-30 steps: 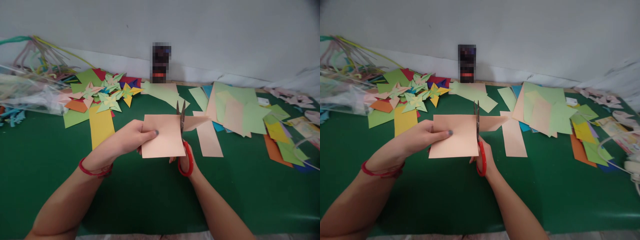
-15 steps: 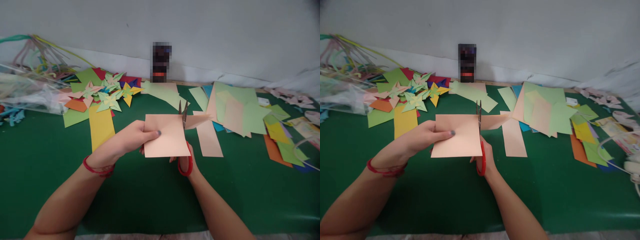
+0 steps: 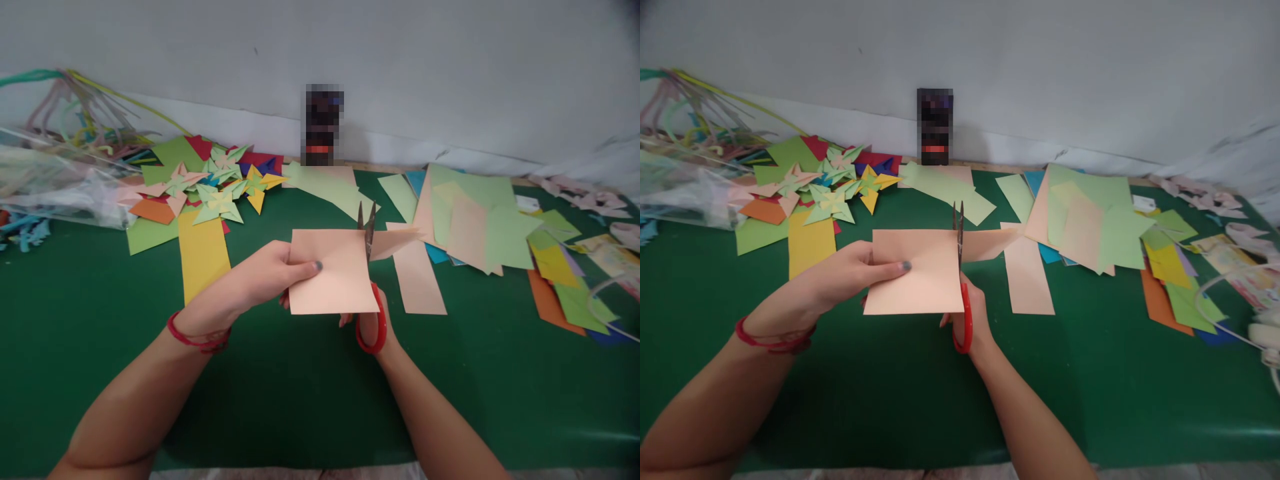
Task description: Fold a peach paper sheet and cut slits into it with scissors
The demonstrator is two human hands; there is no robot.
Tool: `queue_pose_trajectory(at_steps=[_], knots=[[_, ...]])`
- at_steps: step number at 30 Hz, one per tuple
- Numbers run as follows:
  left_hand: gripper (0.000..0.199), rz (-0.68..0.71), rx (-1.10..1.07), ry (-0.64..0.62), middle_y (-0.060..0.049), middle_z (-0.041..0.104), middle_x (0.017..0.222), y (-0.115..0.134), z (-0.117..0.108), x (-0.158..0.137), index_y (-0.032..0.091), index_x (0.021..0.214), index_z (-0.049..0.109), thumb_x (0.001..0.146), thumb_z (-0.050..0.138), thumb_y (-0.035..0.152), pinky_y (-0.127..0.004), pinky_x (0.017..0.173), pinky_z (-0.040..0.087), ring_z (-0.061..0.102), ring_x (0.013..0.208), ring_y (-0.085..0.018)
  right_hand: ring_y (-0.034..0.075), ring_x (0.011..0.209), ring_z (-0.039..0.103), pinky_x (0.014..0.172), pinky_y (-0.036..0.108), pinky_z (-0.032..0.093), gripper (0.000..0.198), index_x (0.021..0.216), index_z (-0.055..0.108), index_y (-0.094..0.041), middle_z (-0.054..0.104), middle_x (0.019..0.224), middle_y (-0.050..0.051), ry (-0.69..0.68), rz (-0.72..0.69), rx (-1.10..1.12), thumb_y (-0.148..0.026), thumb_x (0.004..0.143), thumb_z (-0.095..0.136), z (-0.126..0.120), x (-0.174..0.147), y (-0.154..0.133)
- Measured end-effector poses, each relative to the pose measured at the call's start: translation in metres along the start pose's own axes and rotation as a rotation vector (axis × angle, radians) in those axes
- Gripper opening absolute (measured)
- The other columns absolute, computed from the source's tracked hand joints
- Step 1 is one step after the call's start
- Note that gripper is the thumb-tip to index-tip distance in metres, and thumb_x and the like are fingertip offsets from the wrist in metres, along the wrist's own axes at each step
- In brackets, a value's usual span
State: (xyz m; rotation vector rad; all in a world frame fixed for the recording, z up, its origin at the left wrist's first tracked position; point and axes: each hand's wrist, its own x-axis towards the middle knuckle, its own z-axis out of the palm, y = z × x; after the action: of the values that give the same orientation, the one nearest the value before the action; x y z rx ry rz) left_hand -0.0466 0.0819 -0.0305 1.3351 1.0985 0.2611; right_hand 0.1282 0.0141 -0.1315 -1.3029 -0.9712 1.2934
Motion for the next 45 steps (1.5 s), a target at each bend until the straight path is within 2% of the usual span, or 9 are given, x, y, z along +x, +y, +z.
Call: queue_pose_trajectory(at_steps=[3,6,18,26,39,45], knots=[[0.031,-0.006,-0.007,0.002,0.002,0.047,0.042,0.001,0.000,-0.001,0.014,0.050,0.049,0.078,0.054,0.027,-0.018,0.036,0.032,0.044,0.037,-0.007,0.013,0.031,0.048,0.029,0.025,0.041,0.042,0.049,0.054,-0.021,0.049,0.037,-0.001,0.000,0.008,-0.030,-0.056,0.072,0.057,0.000,-0.001,-0.001],[0.031,-0.007,-0.002,0.007,0.002,0.047,0.044,0.002,-0.001,-0.001,0.014,0.051,0.050,0.078,0.054,0.028,-0.018,0.037,0.032,0.044,0.038,-0.007,0.012,0.031,0.048,0.029,0.024,0.040,0.041,0.048,0.052,-0.021,0.050,0.039,-0.001,-0.006,0.015,-0.082,-0.051,0.075,0.057,-0.002,-0.001,0.000],[0.031,-0.026,0.053,0.031,0.002,0.047,0.043,0.004,-0.004,-0.003,0.015,0.050,0.048,0.077,0.055,0.029,-0.019,0.037,0.029,0.043,0.038,-0.008,0.012,0.030,0.049,0.029,0.022,0.039,0.027,0.072,0.060,-0.018,0.053,0.042,-0.003,-0.011,-0.033,-0.046,-0.045,0.079,0.057,-0.009,-0.001,0.014],[0.031,-0.026,0.067,0.013,0.002,0.046,0.043,0.004,-0.005,-0.003,0.015,0.051,0.047,0.078,0.054,0.029,-0.018,0.038,0.030,0.043,0.038,-0.008,0.012,0.030,0.048,0.028,0.022,0.039,0.029,0.075,0.060,-0.018,0.052,0.043,-0.003,0.002,-0.024,-0.078,-0.046,0.080,0.056,-0.010,0.000,0.014],[0.030,-0.044,0.034,0.057,0.002,0.046,0.044,0.005,-0.005,-0.003,0.016,0.050,0.049,0.074,0.058,0.030,-0.020,0.038,0.030,0.042,0.039,-0.009,0.011,0.028,0.046,0.028,0.022,0.038,0.030,0.066,0.052,-0.021,0.047,0.039,-0.007,0.021,0.004,-0.116,-0.044,0.085,0.051,-0.009,-0.002,0.012],[0.028,-0.042,0.025,0.057,0.003,0.046,0.044,0.004,-0.004,-0.001,0.016,0.051,0.050,0.073,0.058,0.029,-0.020,0.037,0.030,0.042,0.038,-0.008,0.012,0.026,0.044,0.027,0.024,0.035,0.040,0.057,0.044,-0.023,0.042,0.035,-0.006,0.090,0.057,-0.177,-0.051,0.086,0.044,-0.008,-0.003,0.000]])
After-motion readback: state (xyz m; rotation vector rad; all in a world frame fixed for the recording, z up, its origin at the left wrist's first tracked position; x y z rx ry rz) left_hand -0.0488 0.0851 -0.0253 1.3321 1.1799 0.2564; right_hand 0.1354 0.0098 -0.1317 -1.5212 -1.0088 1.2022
